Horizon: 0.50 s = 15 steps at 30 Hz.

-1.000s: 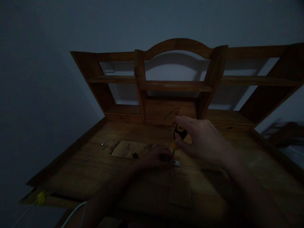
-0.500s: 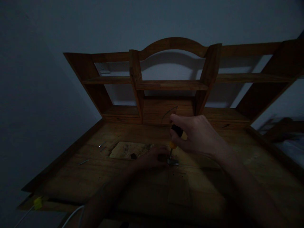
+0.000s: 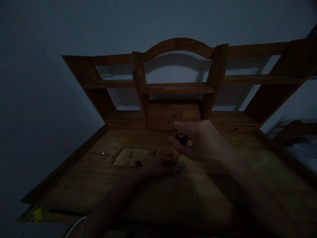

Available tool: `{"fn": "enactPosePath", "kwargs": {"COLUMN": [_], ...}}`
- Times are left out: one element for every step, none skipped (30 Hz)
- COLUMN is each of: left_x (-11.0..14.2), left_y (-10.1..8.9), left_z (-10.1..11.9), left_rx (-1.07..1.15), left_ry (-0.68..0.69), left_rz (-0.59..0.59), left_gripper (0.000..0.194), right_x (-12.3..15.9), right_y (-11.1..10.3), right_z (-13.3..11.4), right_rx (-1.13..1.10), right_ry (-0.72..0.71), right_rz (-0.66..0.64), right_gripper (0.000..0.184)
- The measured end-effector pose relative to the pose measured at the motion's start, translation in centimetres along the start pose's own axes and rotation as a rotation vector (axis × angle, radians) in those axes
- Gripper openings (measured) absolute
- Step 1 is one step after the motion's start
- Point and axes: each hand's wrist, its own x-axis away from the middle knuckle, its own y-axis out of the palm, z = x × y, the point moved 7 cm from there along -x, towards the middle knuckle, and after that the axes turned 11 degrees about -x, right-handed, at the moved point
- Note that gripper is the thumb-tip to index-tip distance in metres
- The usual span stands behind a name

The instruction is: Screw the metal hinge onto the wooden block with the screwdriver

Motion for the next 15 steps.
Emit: {"fn": "enactPosePath", "kwargs": {"left_x": [0.0,0.1,0.1,0.1,0.0,0.0,0.0,-0.1,-0.1,-0.1,-0.1,-0.1,-0.1,0.0,0.0], "left_y": [-0.1,-0.1,-0.2,-0.2,-0.3,-0.4,-0.4,-0.4,-0.5,-0.5,-0.4,-0.4,-0.3,-0.2,-0.1], "left_z": [0.0,-0.1,0.0,0.0,0.2,0.4,0.6,0.7,0.8,0.7,0.7,0.5,0.3,0.0,-0.2], "left_rx": [0.004,0.01,0.019,0.029,0.033,0.035,0.033,0.027,0.015,0.002,-0.005,-0.005,0.0,0.009,0.02], "left_ry": [-0.006,-0.018,-0.031,-0.041,-0.047,-0.049,-0.048,-0.047,-0.046,-0.043,-0.039,-0.037,-0.04,-0.044,-0.048], "left_rz": [0.013,0.023,0.026,0.028,0.028,0.027,0.022,0.016,0.014,0.012,0.008,0.005,0.007,0.011,0.012], "left_gripper": [0.034,0.034,0.035,0.034,0.034,0.033,0.032,0.03,0.03,0.029,0.029,0.028,0.028,0.029,0.03], "right_x": [0.1,0.2,0.3,0.3,0.3,0.3,0.2,0.1,0.1,0.0,-0.1,-0.1,0.0,0.0,0.1], "right_y": [-0.1,-0.1,0.0,0.1,0.2,0.4,0.6,0.8,0.9,1.0,0.9,0.7,0.6,0.4,0.3], "right_z": [-0.2,-0.5,-0.7,-0.8,-0.9,-0.9,-0.8,-0.7,-0.5,-0.4,-0.3,-0.2,-0.1,-0.1,-0.1], "right_rx": [-0.026,-0.053,-0.081,-0.108,-0.128,-0.139,-0.136,-0.119,-0.089,-0.054,-0.023,-0.002,0.004,-0.007,-0.033], "right_ry": [-0.01,-0.021,-0.03,-0.034,-0.035,-0.033,-0.031,-0.027,-0.024,-0.022,-0.02,-0.014,-0.005,0.001,0.005], "right_rz": [-0.012,-0.021,-0.027,-0.028,-0.026,-0.022,-0.016,-0.01,-0.006,0.0,0.005,0.01,0.011,0.006,-0.005], "right_gripper": [0.014,0.015,0.019,0.023,0.024,0.025,0.024,0.023,0.024,0.026,0.029,0.031,0.031,0.029,0.025]}}
